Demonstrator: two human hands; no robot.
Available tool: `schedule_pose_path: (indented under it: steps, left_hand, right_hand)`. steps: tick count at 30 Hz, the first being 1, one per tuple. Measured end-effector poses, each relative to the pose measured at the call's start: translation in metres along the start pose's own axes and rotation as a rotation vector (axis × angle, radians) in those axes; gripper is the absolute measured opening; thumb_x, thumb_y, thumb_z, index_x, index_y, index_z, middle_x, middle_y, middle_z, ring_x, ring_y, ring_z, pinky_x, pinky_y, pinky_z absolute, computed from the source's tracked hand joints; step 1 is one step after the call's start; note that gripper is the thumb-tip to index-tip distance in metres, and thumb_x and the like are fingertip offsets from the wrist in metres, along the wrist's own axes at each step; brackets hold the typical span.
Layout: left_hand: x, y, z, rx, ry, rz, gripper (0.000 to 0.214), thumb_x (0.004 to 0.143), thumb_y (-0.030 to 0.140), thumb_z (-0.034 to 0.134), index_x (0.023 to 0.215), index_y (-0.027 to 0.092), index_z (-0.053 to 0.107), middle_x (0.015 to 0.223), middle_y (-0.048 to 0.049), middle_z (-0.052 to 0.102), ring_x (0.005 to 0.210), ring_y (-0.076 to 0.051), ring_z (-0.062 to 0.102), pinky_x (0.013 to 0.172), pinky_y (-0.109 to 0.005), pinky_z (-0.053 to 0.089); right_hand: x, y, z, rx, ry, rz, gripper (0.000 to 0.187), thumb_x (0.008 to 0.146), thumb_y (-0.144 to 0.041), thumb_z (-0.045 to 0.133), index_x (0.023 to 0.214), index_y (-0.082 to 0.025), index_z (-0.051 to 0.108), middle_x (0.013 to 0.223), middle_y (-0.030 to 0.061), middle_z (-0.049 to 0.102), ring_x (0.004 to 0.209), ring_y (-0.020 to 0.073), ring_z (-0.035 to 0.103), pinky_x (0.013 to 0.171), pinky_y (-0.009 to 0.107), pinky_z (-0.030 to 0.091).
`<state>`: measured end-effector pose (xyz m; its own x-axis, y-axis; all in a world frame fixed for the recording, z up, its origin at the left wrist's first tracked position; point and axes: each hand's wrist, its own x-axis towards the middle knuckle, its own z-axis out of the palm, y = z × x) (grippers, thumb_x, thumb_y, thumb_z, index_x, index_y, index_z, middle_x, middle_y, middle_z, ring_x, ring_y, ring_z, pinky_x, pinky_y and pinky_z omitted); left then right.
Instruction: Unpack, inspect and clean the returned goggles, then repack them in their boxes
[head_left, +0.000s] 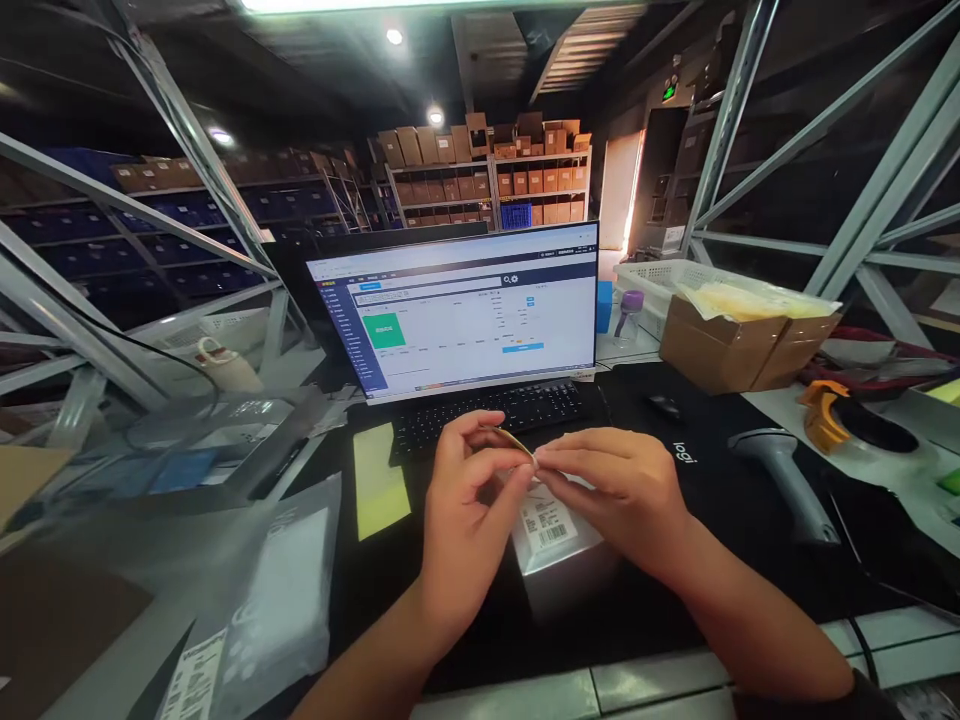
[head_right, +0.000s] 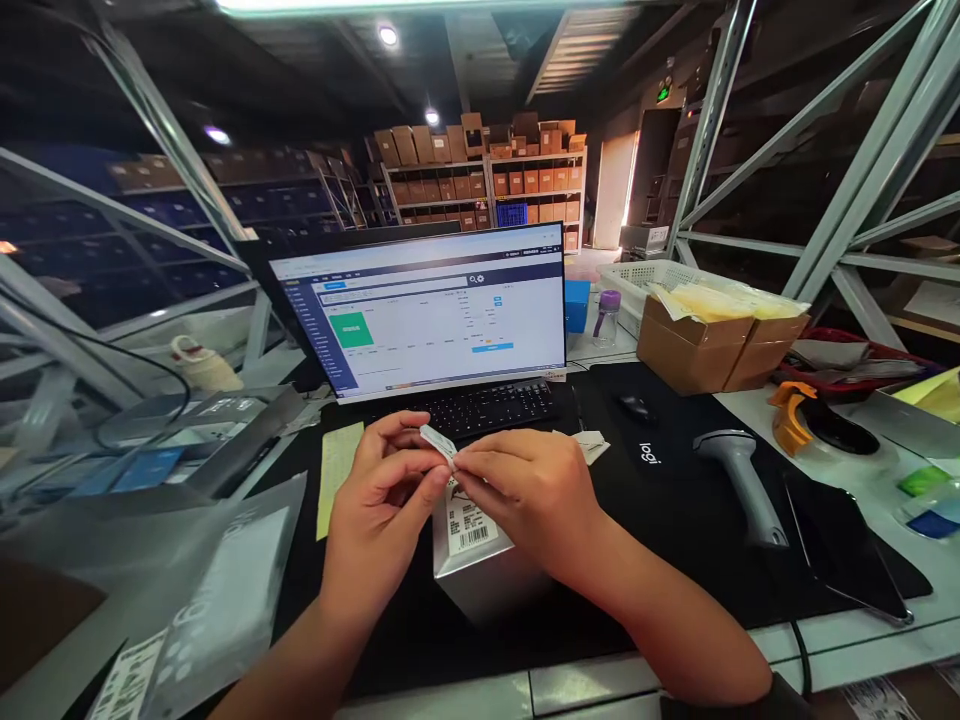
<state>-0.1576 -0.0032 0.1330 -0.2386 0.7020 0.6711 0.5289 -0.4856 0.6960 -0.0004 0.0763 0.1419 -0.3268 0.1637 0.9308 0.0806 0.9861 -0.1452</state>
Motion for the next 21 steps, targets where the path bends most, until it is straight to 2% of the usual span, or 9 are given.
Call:
schedule_pose_path:
  steps: [3, 6, 10, 16, 21]
  left_hand:
    - [-0.001, 0.001, 0.002, 0.159, 0.051, 0.111, 0.013, 0.091, 0.014, 0.068, 0.087, 0.024, 0.074, 0.126, -0.0035, 0.052, 0.106, -0.015, 0.056, 0.08, -0.024, 0.055]
    - [-0.004, 0.001, 0.003, 0.352, 0.121, 0.28, 0.014, 0.09, 0.009, 0.067, 0.092, 0.022, 0.073, 0.126, -0.0057, 0.051, 0.108, -0.017, 0.055, 0.081, -0.027, 0.055]
    - [-0.007, 0.001, 0.002, 0.49, 0.162, 0.434, 0.017, 0.089, 0.005, 0.067, 0.098, 0.019, 0.071, 0.122, -0.0079, 0.052, 0.11, -0.021, 0.055, 0.087, -0.036, 0.053]
    - [-0.007, 0.0, 0.001, 0.49, 0.149, 0.427, 0.017, 0.089, 0.005, 0.067, 0.098, 0.019, 0.069, 0.119, -0.0071, 0.051, 0.108, -0.021, 0.055, 0.091, -0.039, 0.052]
    - [-0.006, 0.001, 0.001, 0.48, 0.151, 0.408, 0.017, 0.089, 0.005, 0.067, 0.097, 0.02, 0.069, 0.12, -0.0061, 0.05, 0.109, -0.02, 0.053, 0.093, -0.037, 0.051]
  right_hand:
    - [0.001, 0.002, 0.001, 0.031, -0.018, 0.019, 0.007, 0.087, -0.009, 0.073, 0.087, -0.016, 0.074, 0.083, 0.0061, 0.079, 0.073, 0.0162, 0.074, 0.069, 0.025, 0.062]
    - [0.002, 0.005, 0.0, 0.107, -0.053, 0.052, 0.005, 0.086, -0.01, 0.075, 0.088, -0.015, 0.075, 0.084, 0.0059, 0.078, 0.074, 0.0157, 0.074, 0.069, 0.024, 0.06]
    - [0.004, 0.01, -0.002, 0.211, -0.105, 0.083, 0.006, 0.084, -0.013, 0.078, 0.089, -0.013, 0.076, 0.085, 0.0067, 0.079, 0.076, 0.0144, 0.074, 0.07, 0.021, 0.059]
    - [0.005, 0.012, -0.002, 0.263, -0.129, 0.07, 0.006, 0.087, -0.008, 0.073, 0.089, -0.012, 0.077, 0.085, 0.0076, 0.079, 0.077, 0.0138, 0.074, 0.07, 0.02, 0.058]
    - [0.007, 0.011, -0.003, 0.349, -0.164, 0.202, 0.008, 0.088, -0.011, 0.071, 0.09, -0.015, 0.078, 0.086, 0.0048, 0.079, 0.079, 0.0118, 0.073, 0.073, 0.018, 0.056]
